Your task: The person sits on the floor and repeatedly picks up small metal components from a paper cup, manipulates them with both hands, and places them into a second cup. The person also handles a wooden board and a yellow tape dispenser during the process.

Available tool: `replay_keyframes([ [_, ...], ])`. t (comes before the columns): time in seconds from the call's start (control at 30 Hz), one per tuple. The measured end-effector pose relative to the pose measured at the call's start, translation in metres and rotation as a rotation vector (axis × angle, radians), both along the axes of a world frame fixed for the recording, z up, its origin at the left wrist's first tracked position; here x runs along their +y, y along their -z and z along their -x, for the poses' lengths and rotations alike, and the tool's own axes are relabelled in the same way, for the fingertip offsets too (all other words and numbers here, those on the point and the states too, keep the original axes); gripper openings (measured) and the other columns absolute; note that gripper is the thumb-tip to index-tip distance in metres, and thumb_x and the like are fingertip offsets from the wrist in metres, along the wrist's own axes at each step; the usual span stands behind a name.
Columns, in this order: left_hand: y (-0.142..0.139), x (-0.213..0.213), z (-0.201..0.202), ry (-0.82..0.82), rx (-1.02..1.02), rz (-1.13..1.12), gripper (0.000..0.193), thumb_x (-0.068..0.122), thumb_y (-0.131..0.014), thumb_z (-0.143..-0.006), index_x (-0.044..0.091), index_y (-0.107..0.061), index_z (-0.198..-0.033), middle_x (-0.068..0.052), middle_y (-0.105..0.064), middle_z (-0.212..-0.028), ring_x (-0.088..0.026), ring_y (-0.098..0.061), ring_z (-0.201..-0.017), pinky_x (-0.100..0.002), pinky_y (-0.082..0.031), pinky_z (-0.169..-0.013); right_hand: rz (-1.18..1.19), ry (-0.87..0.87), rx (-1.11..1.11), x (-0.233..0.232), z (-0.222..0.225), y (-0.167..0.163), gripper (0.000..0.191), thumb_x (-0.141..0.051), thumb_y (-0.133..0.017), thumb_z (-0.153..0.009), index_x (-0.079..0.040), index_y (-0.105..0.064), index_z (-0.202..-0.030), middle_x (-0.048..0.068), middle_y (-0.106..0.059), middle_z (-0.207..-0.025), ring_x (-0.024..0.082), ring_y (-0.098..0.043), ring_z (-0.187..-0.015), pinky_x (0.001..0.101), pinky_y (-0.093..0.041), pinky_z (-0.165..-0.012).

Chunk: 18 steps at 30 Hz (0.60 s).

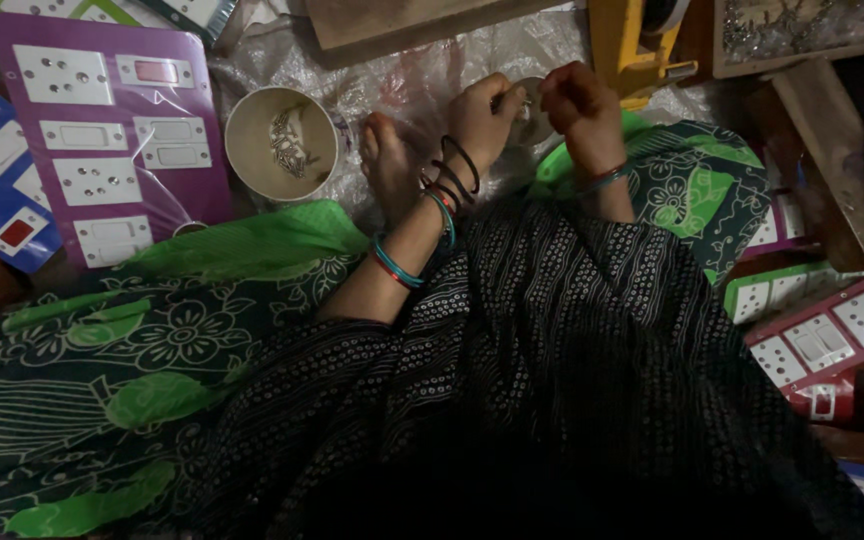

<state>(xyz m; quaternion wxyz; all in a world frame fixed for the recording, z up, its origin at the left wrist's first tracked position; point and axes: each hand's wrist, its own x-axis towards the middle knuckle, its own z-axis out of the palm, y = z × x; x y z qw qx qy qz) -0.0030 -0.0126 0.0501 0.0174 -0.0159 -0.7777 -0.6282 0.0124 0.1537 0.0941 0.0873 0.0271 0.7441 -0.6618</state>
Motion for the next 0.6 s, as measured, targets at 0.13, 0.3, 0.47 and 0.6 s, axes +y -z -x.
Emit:
replay_keyframes([
  [0.13,0.005,0.001,-0.001,0.014,-0.045,-0.02,0.022,0.027,-0.069,-0.094,0.007,-0.068,-0.084,-0.011,-0.072,-0.076,-0.024,-0.072,-0.068,-0.036,-0.054,-0.065,-0.145,-0.148,0.031,0.0,-0.003,-0.001,0.014,-0.001,-0.064,-0.093,-0.006,-0.065,-0.107,-0.002,-0.064,-0.089,0.006,-0.06,-0.082,0.0207,-0.05,-0.071],
  [0.3,0.031,0.007,0.002,0.001,-0.01,-0.075,0.022,0.023,-0.07,-0.095,0.003,-0.065,-0.085,-0.013,-0.065,-0.071,-0.02,-0.06,-0.063,-0.035,-0.051,-0.063,-0.105,0.004,0.011,0.002,0.002,0.016,0.008,-0.011,-0.068,-0.105,-0.004,-0.067,-0.109,-0.003,-0.065,-0.092,0.007,-0.056,-0.081,0.0232,-0.045,-0.068],
  [0.47,0.053,0.01,0.011,0.049,0.08,-0.206,0.025,0.021,-0.069,-0.099,0.002,-0.066,-0.084,-0.004,-0.061,-0.07,-0.012,-0.055,-0.065,-0.031,-0.048,-0.06,-0.155,-0.028,0.081,-0.009,0.01,0.028,0.021,-0.01,-0.068,-0.097,-0.003,-0.069,-0.116,0.0,-0.071,-0.097,0.007,-0.064,-0.083,0.0244,-0.055,-0.072],
  [0.6,0.061,0.002,0.013,0.166,-0.26,-0.437,0.024,0.024,-0.06,-0.103,0.005,-0.069,-0.09,0.002,-0.06,-0.066,-0.008,-0.053,-0.055,-0.025,-0.042,-0.049,0.11,0.044,0.037,-0.015,0.008,0.016,0.005,-0.005,-0.069,-0.097,-0.001,-0.068,-0.099,0.002,-0.065,-0.089,0.009,-0.06,-0.08,0.0252,-0.049,-0.07],
])
